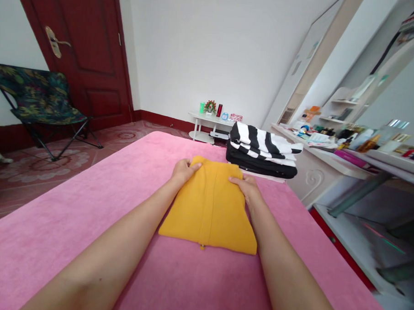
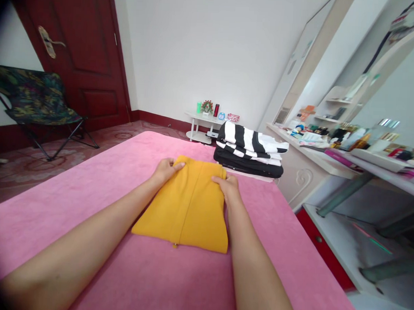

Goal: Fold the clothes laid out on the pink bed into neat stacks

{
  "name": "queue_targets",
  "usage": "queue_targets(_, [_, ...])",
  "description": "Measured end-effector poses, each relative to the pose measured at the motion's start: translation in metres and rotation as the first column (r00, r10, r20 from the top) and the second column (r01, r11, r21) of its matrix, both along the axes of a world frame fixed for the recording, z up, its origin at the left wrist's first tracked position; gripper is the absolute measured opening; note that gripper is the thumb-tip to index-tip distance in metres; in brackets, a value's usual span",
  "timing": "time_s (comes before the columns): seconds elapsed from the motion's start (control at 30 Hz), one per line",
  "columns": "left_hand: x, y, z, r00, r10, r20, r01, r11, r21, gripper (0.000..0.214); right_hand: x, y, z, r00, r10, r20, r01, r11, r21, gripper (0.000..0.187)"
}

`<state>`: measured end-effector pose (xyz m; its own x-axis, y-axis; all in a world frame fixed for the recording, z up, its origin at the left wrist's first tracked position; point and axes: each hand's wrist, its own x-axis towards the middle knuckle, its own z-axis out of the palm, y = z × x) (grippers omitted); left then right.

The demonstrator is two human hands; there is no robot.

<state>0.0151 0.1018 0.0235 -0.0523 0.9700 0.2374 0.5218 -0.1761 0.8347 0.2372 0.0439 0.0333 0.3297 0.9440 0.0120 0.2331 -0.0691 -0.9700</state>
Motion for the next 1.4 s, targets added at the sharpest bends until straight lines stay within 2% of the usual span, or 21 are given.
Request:
queue_targets(0.03, [0.001,-0.004,0.015,0.992,-0.033,0.119,0.02,0.994,0.11,0.032,-0.004,-0.003,0.012,0.998,-0.032,-0.048,0.039,0.989,0.145,0.031])
queue_targets(0.07, [0.003,-0.009,0.032,0.971,-0.081,0.224,0.024,0.969,0.246,0.03,-0.008,-0.006,0.026,0.994,-0.059,-0.088,0.085,0.943,0.322,0.035])
queue_targets(0.13, [0.003,-0.022,0.068,0.9,-0.24,0.365,0.006,0.842,0.539,0.029,-0.014,-0.012,0.054,0.99,-0.093,-0.106,0.14,0.756,0.639,0.043])
queue_targets(0.17, [0.002,-0.03,0.085,0.877,-0.302,0.375,0.009,0.789,0.614,0.03,-0.015,-0.015,0.065,0.991,-0.107,-0.078,0.13,0.668,0.733,0.046])
queue_targets(0.2, [-0.001,-0.038,0.099,0.86,-0.361,0.36,0.048,0.76,0.648,0.032,-0.015,-0.018,0.074,0.992,-0.118,-0.047,0.11,0.613,0.783,0.048])
queue_targets(0.23, [-0.006,-0.045,0.11,0.843,-0.42,0.335,0.116,0.751,0.65,0.034,-0.013,-0.022,0.08,0.993,-0.118,-0.022,0.089,0.599,0.796,0.049])
queue_targets(0.27, [-0.013,-0.051,0.117,0.819,-0.484,0.308,0.215,0.757,0.617,0.037,-0.01,-0.026,0.083,0.995,-0.097,0.0,0.061,0.627,0.777,0.048])
queue_targets(0.33, [-0.031,-0.059,0.12,0.737,-0.615,0.28,0.465,0.763,0.449,0.044,0.001,-0.035,0.083,0.995,0.061,0.078,-0.096,0.783,0.615,0.04])
queue_targets(0.37, [-0.04,-0.061,0.118,0.687,-0.667,0.289,0.581,0.743,0.332,0.049,0.008,-0.04,0.081,0.971,0.201,0.127,-0.238,0.856,0.459,0.035])
queue_targets(0.4, [-0.049,-0.061,0.115,0.644,-0.699,0.311,0.669,0.712,0.216,0.056,0.015,-0.044,0.08,0.925,0.345,0.159,-0.377,0.882,0.281,0.029])
queue_targets(0.43, [-0.056,-0.06,0.111,0.612,-0.716,0.337,0.724,0.678,0.125,0.062,0.022,-0.048,0.079,0.877,0.449,0.172,-0.472,0.871,0.134,0.024])
queue_targets(0.47, [-0.06,-0.058,0.109,0.59,-0.722,0.36,0.755,0.652,0.069,0.066,0.027,-0.05,0.079,0.855,0.487,0.177,-0.503,0.862,0.059,0.02])
queue_targets(0.5, [-0.062,-0.056,0.106,0.575,-0.726,0.376,0.771,0.635,0.046,0.068,0.03,-0.052,0.08,0.871,0.458,0.177,-0.474,0.878,0.063,0.018])
queue_targets(0.6, [-0.048,-0.049,0.098,0.567,-0.746,0.348,0.783,0.62,0.054,0.062,0.028,-0.046,0.079,0.979,0.173,0.109,-0.197,0.941,0.277,0.02])
queue_targets(0.67, [-0.029,-0.044,0.084,0.637,-0.739,0.217,0.748,0.661,0.056,0.058,0.016,-0.037,0.069,0.991,0.076,0.113,-0.112,0.931,0.348,0.027])
queue_targets(0.77, [-0.002,-0.037,0.045,0.81,-0.56,-0.172,0.577,0.814,0.065,0.064,-0.012,-0.023,0.033,0.923,0.07,0.379,-0.214,0.912,0.351,0.047])
queue_targets(0.83, [0.008,-0.033,0.015,0.792,-0.422,-0.44,0.467,0.884,-0.009,0.071,-0.028,-0.017,0.004,0.785,0.178,0.594,-0.346,0.92,0.182,0.061])
queue_targets(0.93, [0.012,-0.031,-0.014,0.684,-0.379,-0.623,0.401,0.909,-0.113,0.068,-0.039,-0.013,-0.028,0.606,0.383,0.697,-0.432,0.894,-0.116,0.071])
queue_targets(1.03, [0.01,-0.031,-0.019,0.662,-0.385,-0.643,0.408,0.905,-0.122,0.067,-0.038,-0.014,-0.036,0.568,0.409,0.715,-0.432,0.887,-0.164,0.072])
queue_targets(1.2, [0.006,-0.037,-0.014,0.652,-0.408,-0.639,0.41,0.899,-0.157,0.069,-0.038,-0.021,-0.026,0.543,0.399,0.739,-0.398,0.897,-0.192,0.073])
queue_targets(1.4, [-0.029,-0.075,-0.016,0.618,-0.512,-0.596,0.467,0.85,-0.245,0.082,-0.025,-0.05,-0.035,0.569,0.394,0.722,-0.34,0.912,-0.23,0.07])
